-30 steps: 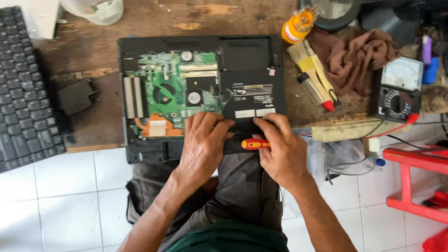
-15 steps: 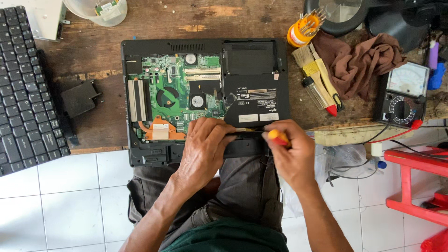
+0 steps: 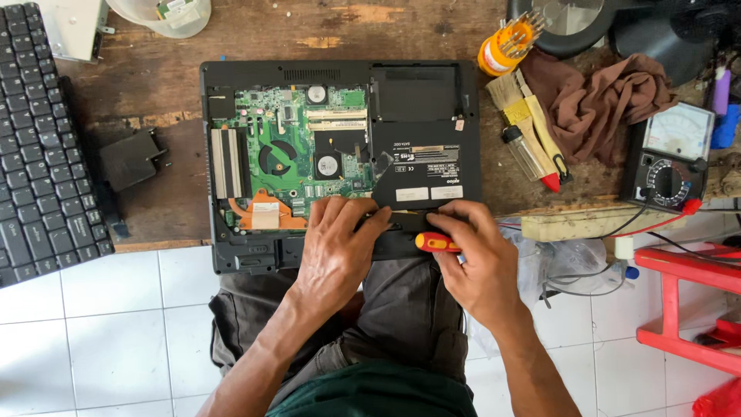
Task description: The person works on the internal components of a disassembled laptop placed on their lap. They use a red screwdriver to manipulate a ribbon cable connector on the motherboard, repeatedly pressing and adjusting the connection.
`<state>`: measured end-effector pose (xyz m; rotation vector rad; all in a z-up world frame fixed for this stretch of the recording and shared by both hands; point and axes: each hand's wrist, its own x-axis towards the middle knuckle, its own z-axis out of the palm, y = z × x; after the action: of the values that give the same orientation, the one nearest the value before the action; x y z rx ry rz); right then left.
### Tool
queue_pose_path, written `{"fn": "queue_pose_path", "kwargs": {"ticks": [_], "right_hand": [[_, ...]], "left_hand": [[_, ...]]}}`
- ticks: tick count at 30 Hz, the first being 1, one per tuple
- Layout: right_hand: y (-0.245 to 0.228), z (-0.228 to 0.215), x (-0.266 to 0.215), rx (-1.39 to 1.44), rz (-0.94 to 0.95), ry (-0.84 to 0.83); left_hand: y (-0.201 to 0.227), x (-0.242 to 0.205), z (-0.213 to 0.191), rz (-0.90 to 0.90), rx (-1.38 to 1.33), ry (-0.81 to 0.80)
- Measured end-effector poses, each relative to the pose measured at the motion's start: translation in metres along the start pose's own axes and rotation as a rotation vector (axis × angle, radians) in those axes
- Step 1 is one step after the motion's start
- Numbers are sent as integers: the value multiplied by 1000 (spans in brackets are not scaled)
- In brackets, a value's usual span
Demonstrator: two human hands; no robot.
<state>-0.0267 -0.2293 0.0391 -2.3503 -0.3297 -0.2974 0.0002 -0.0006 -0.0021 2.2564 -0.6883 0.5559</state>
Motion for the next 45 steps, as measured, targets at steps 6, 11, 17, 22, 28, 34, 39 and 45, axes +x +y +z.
{"fn": "queue_pose_path", "kwargs": {"ticks": [6,11,17,22,28,34,39,45], "right_hand": [[12,9,-6,-46,-74,88],[19,12,-7,-35,-85,107],[16,10,-5,-73,-69,101],[12,9,-3,-101,-66,88],[10,12,-4,-88,-23,113],[-1,4,11,53,52,86],[11,8,8,54,149,75],[0,-2,14,42,197,32]], "left_hand": [[3,2,0,-50,25,33],[4,-2,1,-80,11,28],[11,1,0,-116,27,19],[18,10,-7,-154,30,-5],[17,11,-8,-194,0,-50],[24,3,2,-112,151,-91],[19,3,12,-124,-7,-106],[18,7,3,-221,-58,-62]]}}
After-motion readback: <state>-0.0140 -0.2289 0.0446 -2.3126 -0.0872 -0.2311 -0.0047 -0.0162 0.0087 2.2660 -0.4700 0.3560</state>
